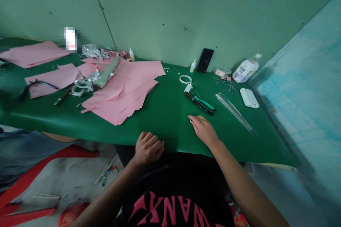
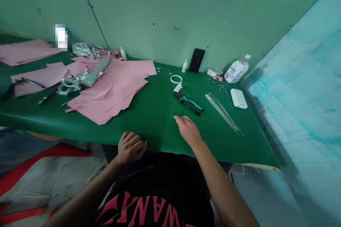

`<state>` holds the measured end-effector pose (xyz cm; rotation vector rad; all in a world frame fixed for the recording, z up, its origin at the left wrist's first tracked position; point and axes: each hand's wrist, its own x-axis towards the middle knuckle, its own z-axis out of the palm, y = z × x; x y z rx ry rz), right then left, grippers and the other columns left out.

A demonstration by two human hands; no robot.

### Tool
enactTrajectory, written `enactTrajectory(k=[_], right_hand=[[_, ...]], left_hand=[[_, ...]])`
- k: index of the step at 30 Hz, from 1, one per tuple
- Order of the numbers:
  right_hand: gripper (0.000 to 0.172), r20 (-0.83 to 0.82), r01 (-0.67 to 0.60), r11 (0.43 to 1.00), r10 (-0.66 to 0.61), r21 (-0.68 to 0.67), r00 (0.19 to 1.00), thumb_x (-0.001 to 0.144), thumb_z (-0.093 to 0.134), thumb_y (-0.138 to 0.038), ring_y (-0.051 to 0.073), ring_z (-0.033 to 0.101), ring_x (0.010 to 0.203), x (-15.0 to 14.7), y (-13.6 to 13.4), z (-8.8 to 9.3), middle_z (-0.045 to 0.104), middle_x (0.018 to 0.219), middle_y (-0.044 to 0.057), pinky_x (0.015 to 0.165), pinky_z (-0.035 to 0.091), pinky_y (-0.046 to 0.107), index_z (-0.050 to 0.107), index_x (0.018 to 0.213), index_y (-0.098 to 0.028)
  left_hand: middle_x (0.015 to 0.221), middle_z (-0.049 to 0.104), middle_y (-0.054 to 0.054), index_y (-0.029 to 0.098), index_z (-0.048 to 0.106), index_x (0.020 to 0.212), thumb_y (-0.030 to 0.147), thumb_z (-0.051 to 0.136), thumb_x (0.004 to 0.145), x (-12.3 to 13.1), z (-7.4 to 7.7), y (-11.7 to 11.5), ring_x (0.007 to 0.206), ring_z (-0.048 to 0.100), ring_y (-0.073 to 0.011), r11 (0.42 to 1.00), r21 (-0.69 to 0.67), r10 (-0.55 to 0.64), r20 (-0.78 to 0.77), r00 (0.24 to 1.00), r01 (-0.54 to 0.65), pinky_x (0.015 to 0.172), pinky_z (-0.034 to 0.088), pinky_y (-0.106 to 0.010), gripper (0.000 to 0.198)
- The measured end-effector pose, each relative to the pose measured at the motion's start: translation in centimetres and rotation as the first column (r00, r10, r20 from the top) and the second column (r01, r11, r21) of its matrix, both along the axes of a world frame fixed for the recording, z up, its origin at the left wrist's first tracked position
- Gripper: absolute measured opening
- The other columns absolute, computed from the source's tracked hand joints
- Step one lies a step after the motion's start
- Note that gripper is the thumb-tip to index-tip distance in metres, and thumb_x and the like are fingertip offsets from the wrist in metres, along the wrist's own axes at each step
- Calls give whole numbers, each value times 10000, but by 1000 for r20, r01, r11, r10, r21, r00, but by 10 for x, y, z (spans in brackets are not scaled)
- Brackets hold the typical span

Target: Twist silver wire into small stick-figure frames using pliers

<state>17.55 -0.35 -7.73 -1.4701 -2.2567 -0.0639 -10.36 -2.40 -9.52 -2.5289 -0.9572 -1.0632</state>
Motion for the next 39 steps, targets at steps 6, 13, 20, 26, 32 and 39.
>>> enactTrajectory(k=[6, 13, 20, 26, 32, 39], right_hand=[[339, 18, -17, 1000, 16, 13, 1000, 943, 424, -71, 232, 648, 1049, -1, 1, -4, 727, 1083, 113, 875, 571, 390, 643, 1191, -142], [442, 102, -85, 996, 87, -19, 991, 887, 374, 24, 245, 627, 1064, -4, 4, -1, 709, 1107, 130, 932, 545, 431, 640, 1207, -127], [456, 87, -76, 997, 78, -27, 993, 861, 386, 40, 243, 627, 1042, -1, 6, -3, 712, 1084, 117, 910, 558, 425, 651, 1182, -146], [403, -21, -74, 997, 74, -32, 997, 862, 407, 33, 246, 638, 1026, -3, 8, -5, 726, 1047, 128, 902, 563, 420, 691, 1097, -128], [313, -295, 1, 1000, 5, 21, 956, 892, 474, -63, 257, 672, 1018, -4, -1, 1, 745, 1038, 117, 895, 574, 437, 722, 1052, -168], [271, -725, 143, 989, -68, 42, 685, 962, 490, -302, 220, 725, 917, -17, 24, 37, 754, 1013, 95, 759, 618, 387, 668, 1131, -188]], left_hand=[[536, 463, 14, 197, 449, 544, 181, 640, 805, 0, -3, 0, 593, 423, -153, 1000, 3, -2, 10, 1000, 2, 638, 334, -335, 323], [535, 470, 15, 200, 457, 549, 176, 639, 803, 0, -2, 0, 588, 420, -154, 1000, 11, -2, 5, 1000, 2, 630, 331, -336, 314], [529, 465, 14, 197, 452, 537, 176, 638, 805, 0, 0, 0, 582, 430, -150, 1000, 23, 1, 5, 1000, -1, 625, 325, -334, 327], [529, 470, 12, 197, 451, 542, 175, 645, 800, 1, 1, 1, 589, 432, -155, 1000, 23, 4, 13, 1000, -4, 630, 333, -338, 324], [517, 460, 13, 192, 426, 525, 172, 622, 821, 2, 7, -2, 563, 446, -145, 999, -41, 3, 53, 999, 0, 611, 334, -339, 356], [836, 644, -26, 192, 572, 1127, 292, 577, 904, 46, 78, 34, 631, 582, -126, 839, -526, 8, 272, 962, 141, 583, 473, -265, 244]])
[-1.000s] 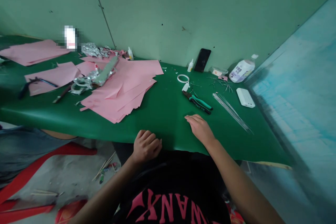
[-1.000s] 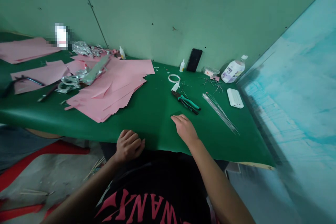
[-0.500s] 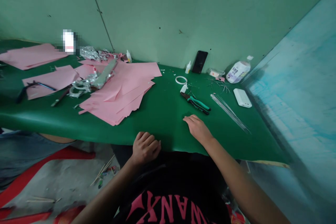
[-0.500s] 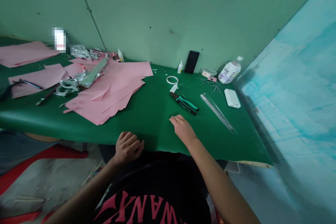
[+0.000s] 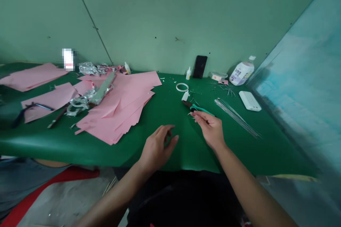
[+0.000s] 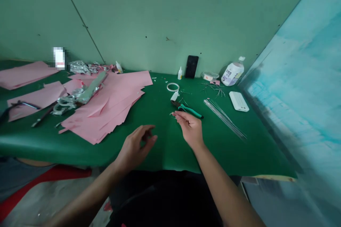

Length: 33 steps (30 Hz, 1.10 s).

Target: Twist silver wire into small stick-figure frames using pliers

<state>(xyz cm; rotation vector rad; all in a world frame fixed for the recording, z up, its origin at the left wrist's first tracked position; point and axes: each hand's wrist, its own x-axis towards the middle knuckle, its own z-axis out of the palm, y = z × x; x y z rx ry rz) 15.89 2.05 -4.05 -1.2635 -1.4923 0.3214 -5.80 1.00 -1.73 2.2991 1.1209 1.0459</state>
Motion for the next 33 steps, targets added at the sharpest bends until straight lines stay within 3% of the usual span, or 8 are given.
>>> enactTrajectory(k=[2, 5, 9, 13, 17, 21, 26, 33], right_hand=[[233, -247, -67, 998, 61, -16, 967, 920, 570, -323, 214, 731, 866, -6, 19, 7, 764, 975, 83, 762, 614, 395, 688, 1068, -188], [171, -556, -142, 990, 105, -24, 825, 851, 662, -311, 201, 728, 818, -9, 48, 9, 768, 945, 69, 797, 598, 412, 708, 969, -197], [165, -579, -135, 988, 64, -81, 813, 842, 662, -323, 204, 725, 785, -3, 76, 2, 761, 925, 74, 781, 599, 408, 709, 935, -194], [133, -534, -39, 996, -12, -85, 846, 820, 682, -313, 220, 705, 892, 4, 91, -4, 737, 998, 78, 800, 594, 394, 716, 885, -203], [75, -391, 0, 996, -36, -91, 919, 832, 666, -263, 206, 675, 881, 10, 92, -11, 696, 957, 66, 730, 592, 333, 726, 842, -218], [100, -314, -91, 978, 28, -187, 949, 873, 617, -214, 184, 668, 815, 15, 85, -17, 683, 896, 51, 695, 581, 305, 717, 872, -218], [130, -333, -167, 960, 85, -225, 939, 888, 592, -159, 134, 649, 676, 15, 82, -17, 657, 852, 23, 602, 550, 266, 700, 847, -218], [146, -295, -148, 964, 80, -219, 952, 891, 579, -128, 110, 617, 632, 15, 83, -17, 637, 824, 7, 570, 513, 251, 677, 842, -223]], left_hand=[[985, 661, -58, 203, 550, 1229, 301, 599, 897, 22, 15, 27, 664, 598, -129, 999, 35, -28, -1, 1000, 28, 617, 502, -279, 350], [965, 677, -45, 208, 623, 1108, 256, 618, 889, 49, 20, 70, 652, 601, -117, 999, 45, -28, 88, 996, 24, 627, 517, -273, 224], [822, 682, -18, 189, 646, 885, 206, 653, 854, 68, 9, 116, 633, 612, -118, 998, -9, 65, 231, 971, -64, 562, 501, -246, 36], [815, 702, -16, 196, 667, 892, 181, 642, 862, 75, -3, 143, 697, 639, -130, 995, -38, -77, 230, 970, 89, 597, 510, -243, 42], [859, 691, -35, 181, 659, 895, 157, 652, 852, 75, -21, 155, 731, 649, -132, 979, -50, -176, 272, 946, 196, 602, 520, -231, 49], [823, 674, -29, 173, 650, 872, 60, 617, 838, 73, -33, 154, 739, 645, -130, 966, -82, -214, 271, 939, 244, 654, 531, -236, 122], [790, 664, -27, 149, 639, 837, -20, 575, 818, 71, -33, 152, 725, 631, -108, 946, -134, -249, 277, 928, 294, 672, 514, -197, 182], [767, 653, -28, 143, 631, 839, -46, 538, 814, 72, -38, 158, 700, 616, -100, 926, -161, -281, 306, 909, 341, 640, 494, -181, 212]])
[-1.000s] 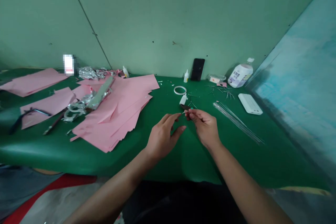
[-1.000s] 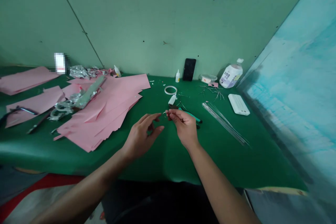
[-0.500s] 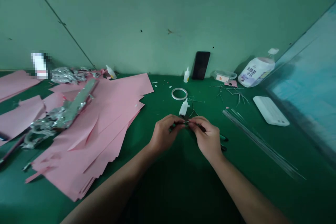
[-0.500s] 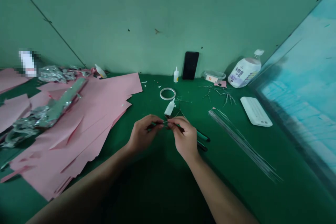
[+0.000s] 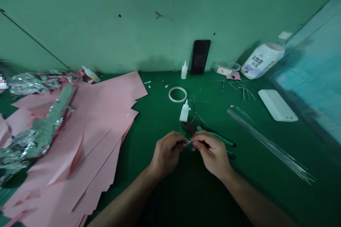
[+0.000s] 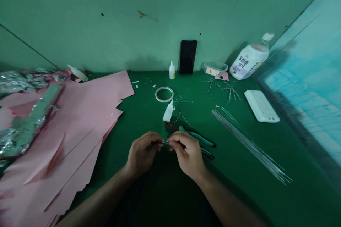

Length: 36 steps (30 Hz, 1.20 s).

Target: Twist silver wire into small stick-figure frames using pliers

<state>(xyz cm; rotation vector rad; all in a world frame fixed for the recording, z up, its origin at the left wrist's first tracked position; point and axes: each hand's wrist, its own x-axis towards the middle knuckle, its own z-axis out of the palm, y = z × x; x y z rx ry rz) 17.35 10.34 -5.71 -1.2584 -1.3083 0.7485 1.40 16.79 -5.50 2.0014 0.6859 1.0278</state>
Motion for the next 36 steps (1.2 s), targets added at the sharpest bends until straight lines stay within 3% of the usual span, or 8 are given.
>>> enactTrajectory(k=[7, 15, 21, 26, 31, 36], right_hand=[[65, -102, 51, 994, -61, -94, 993, 892, 600, -214, 152, 670, 704, -4, 0, -5, 650, 877, 36, 646, 548, 290, 664, 892, -204], [67, -79, 75, 997, -76, -14, 994, 882, 609, -205, 140, 630, 697, -5, 2, -9, 659, 805, 22, 652, 512, 272, 672, 860, -200], [84, 15, 66, 995, -67, 71, 998, 880, 598, -180, 155, 627, 749, -9, 1, -9, 659, 831, 30, 643, 508, 273, 676, 869, -210], [99, 66, 95, 989, -102, 113, 993, 870, 590, -159, 168, 629, 755, -10, 0, -7, 664, 836, 46, 650, 508, 287, 675, 843, -203], [91, 63, 77, 994, -82, 83, 995, 865, 591, -165, 170, 634, 755, -10, 0, -8, 666, 840, 49, 650, 515, 283, 674, 847, -199], [115, 77, 76, 994, -82, 85, 994, 870, 572, -149, 168, 634, 750, -10, 1, -7, 670, 830, 43, 656, 518, 286, 669, 833, -200]], left_hand=[[830, 677, -57, 147, 664, 915, 101, 616, 858, 2, -4, 4, 765, 647, -134, 995, 64, 76, -45, 996, -73, 690, 520, -235, 87], [798, 684, -49, 147, 702, 929, 158, 657, 849, 3, -2, -4, 712, 639, -124, 991, 88, 107, -31, 994, -104, 633, 501, -220, 93], [808, 675, -31, 188, 700, 858, 203, 624, 865, -1, -4, -5, 703, 626, -128, 987, -68, 144, -77, 987, -149, 589, 477, -222, 78], [878, 651, -43, 177, 659, 844, 264, 614, 862, 1, -8, -4, 687, 608, -124, 955, -285, 85, -14, 996, -85, 540, 474, -215, 100], [877, 669, -48, 165, 640, 957, 234, 685, 785, 5, -7, -6, 807, 643, -153, 908, -397, 188, 95, 978, -136, 682, 514, -247, 191], [836, 668, -40, 154, 632, 981, 210, 670, 774, 6, -5, -3, 743, 628, -140, 899, -423, 158, 78, 984, -111, 647, 504, -246, 218]])
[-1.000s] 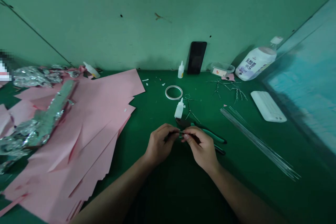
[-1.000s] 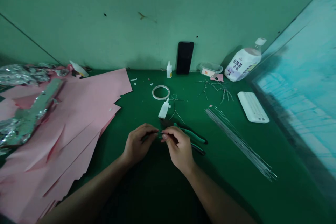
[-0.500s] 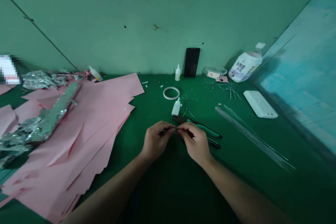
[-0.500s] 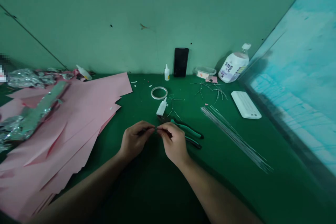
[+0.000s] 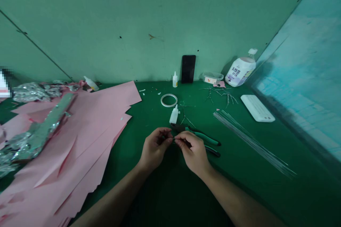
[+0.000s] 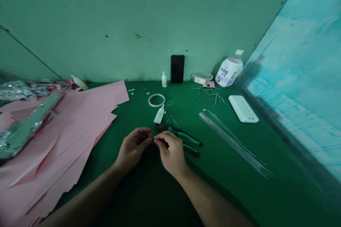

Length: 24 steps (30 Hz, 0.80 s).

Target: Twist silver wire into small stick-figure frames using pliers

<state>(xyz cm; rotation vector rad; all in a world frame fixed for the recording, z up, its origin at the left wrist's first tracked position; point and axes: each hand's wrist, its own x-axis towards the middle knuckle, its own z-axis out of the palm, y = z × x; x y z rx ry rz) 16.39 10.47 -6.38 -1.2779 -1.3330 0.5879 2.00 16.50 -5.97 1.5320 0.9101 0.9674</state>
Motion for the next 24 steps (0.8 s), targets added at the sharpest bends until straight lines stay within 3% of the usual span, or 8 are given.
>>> enactTrajectory(k=[8, 16, 24], right_hand=[[136, -17, -8, 1000, 8, -8, 1000, 879, 560, -134, 177, 640, 786, 0, -1, -1, 668, 851, 49, 686, 529, 303, 671, 853, -207], [167, -17, -17, 1000, 18, 8, 1000, 870, 554, -91, 165, 631, 783, -2, 0, 0, 644, 856, 45, 667, 525, 289, 672, 842, -205], [90, -93, 15, 999, -19, -41, 996, 872, 599, -182, 173, 641, 779, -1, -1, 0, 664, 865, 44, 650, 534, 292, 676, 842, -217]], left_hand=[[840, 658, -34, 161, 614, 1003, 204, 678, 774, -1, -1, 0, 756, 630, -141, 1000, -26, -6, 12, 1000, 6, 667, 508, -253, 242], [801, 650, -12, 167, 535, 1032, 141, 634, 798, -5, 2, 2, 748, 623, -120, 986, -127, -107, 43, 993, 112, 674, 473, -232, 255], [842, 646, -31, 161, 608, 971, 223, 695, 779, -5, 1, 2, 767, 623, -135, 994, -92, -55, 35, 998, 58, 695, 507, -253, 220]])
